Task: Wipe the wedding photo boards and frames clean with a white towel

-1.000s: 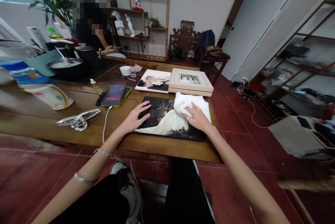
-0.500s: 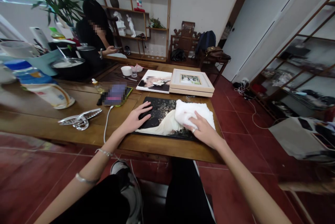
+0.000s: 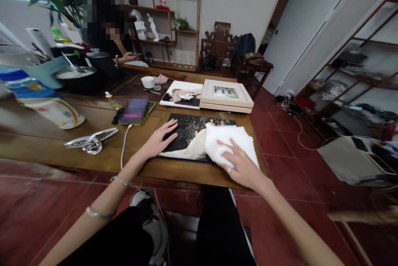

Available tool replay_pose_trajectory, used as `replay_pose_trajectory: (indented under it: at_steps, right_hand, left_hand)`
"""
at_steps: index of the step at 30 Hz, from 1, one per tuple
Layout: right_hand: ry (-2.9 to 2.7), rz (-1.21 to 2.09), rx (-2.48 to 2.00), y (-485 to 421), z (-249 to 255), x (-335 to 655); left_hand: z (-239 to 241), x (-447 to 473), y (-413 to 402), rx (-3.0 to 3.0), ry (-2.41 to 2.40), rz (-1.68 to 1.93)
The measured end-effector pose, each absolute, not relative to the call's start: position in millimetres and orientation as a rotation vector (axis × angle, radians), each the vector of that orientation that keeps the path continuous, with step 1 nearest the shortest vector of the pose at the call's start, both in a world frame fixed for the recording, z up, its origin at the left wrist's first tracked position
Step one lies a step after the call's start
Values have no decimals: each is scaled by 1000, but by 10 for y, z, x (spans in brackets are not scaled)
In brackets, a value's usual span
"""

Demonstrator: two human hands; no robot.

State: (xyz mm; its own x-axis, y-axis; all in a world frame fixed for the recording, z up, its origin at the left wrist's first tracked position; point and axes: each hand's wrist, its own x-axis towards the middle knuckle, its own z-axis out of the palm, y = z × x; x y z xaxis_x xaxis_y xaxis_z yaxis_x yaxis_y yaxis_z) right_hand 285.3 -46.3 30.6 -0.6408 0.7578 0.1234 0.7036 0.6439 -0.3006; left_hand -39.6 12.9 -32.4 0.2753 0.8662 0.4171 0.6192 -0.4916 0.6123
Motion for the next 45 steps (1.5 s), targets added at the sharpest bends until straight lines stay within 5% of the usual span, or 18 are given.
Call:
replay_pose_trajectory:
  at_steps: [5, 18, 32, 45]
  right_hand:
    - [-2688, 506, -1205, -709, 406, 2940]
    - [-2398, 378, -1296, 650, 370, 2791]
    - [-2588, 607, -1362, -848, 405, 3092]
    - [-2214, 521, -1326, 795, 353, 2884]
  left_hand:
    - [-337, -408, 144, 2248, 1333, 1036]
    - [-316, -422, 130, 2233, 1361, 988]
    - [-335, -425, 141, 2231, 1349, 1020]
    - [-330, -438, 135, 2227, 1346, 1016]
